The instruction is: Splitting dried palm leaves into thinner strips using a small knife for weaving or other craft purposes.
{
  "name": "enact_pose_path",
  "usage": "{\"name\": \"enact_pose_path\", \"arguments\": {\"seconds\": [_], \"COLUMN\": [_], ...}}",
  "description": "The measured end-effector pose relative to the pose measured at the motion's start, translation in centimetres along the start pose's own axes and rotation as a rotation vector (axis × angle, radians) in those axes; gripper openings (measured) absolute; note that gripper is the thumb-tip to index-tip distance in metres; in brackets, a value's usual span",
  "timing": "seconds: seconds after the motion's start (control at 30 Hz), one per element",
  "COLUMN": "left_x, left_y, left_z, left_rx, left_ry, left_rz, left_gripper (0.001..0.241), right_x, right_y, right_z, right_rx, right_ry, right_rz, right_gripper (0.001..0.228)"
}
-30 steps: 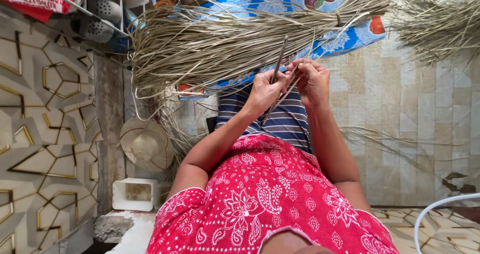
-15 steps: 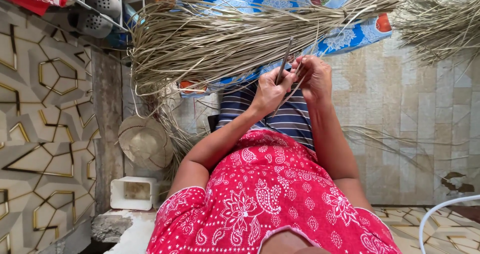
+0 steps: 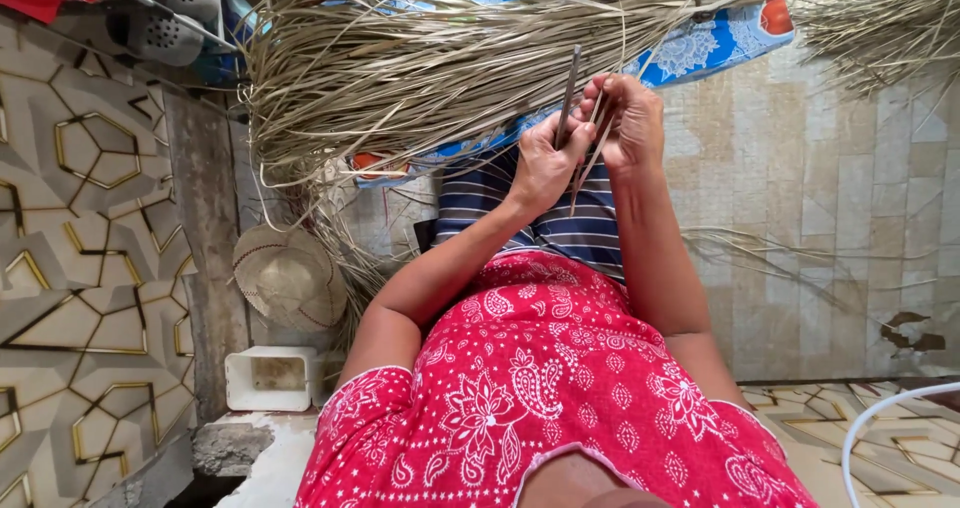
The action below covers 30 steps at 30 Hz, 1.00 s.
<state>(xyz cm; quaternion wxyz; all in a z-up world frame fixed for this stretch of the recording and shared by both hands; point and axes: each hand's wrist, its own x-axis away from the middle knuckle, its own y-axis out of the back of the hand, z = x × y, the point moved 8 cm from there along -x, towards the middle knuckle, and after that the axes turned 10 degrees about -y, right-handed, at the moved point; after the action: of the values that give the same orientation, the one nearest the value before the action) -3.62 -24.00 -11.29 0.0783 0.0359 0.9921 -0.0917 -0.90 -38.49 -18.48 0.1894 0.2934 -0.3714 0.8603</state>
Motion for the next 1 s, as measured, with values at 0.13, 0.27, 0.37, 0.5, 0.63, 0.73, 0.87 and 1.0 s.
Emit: {"name": "enact_pose_path", "arguments": {"seconds": [0.13, 0.27, 0.37, 0.5, 0.63, 0.73, 0.87, 1.0], "left_x": [0.4, 1.1, 1.6, 2.1, 3.1, 3.6, 4.1, 4.6], "left_y": [-0.3, -0.4, -0.5, -0.9, -1.4, -1.4, -1.7, -2.1], "left_z": [2.1, 0.4, -0.2, 0.0, -0.7, -0.4, -0.5, -0.6], "left_rx": [-0.013, -0.054, -0.082, -0.077, -0.105, -0.141, -0.162, -0.191], "left_ry": [-0.012, -0.022, -0.025, -0.036, -0.054, -0.084, -0.098, -0.101], "left_rz": [-0.002, 0.005, 0.028, 0.081, 0.115, 0.141, 0.148, 0.16], "left_gripper": [0.012, 0.013, 0.013, 0.017, 0.019, 0.018, 0.017, 0.017], "right_x": [0.3, 0.4, -0.2, -0.6, -1.5, -2.0, -1.9, -2.3], "right_y": [-0.3, -0.2, 0.2, 1.5, 2.6, 3.3, 3.2, 3.4], "right_z": [0.1, 0.3, 0.1, 0.1, 0.4, 0.4, 0.5, 0.8], "right_rx": [-0.015, -0.019, -0.032, -0.031, -0.048, -0.084, -0.078, -0.087], "right_ry": [-0.016, -0.029, -0.037, -0.055, -0.055, -0.047, -0.066, -0.077], "right_rz": [0.008, 0.007, 0.009, 0.013, 0.005, 0.0, 0.01, 0.024], "right_gripper": [0.016, 0.016, 0.016, 0.018, 0.02, 0.02, 0.018, 0.017]}}
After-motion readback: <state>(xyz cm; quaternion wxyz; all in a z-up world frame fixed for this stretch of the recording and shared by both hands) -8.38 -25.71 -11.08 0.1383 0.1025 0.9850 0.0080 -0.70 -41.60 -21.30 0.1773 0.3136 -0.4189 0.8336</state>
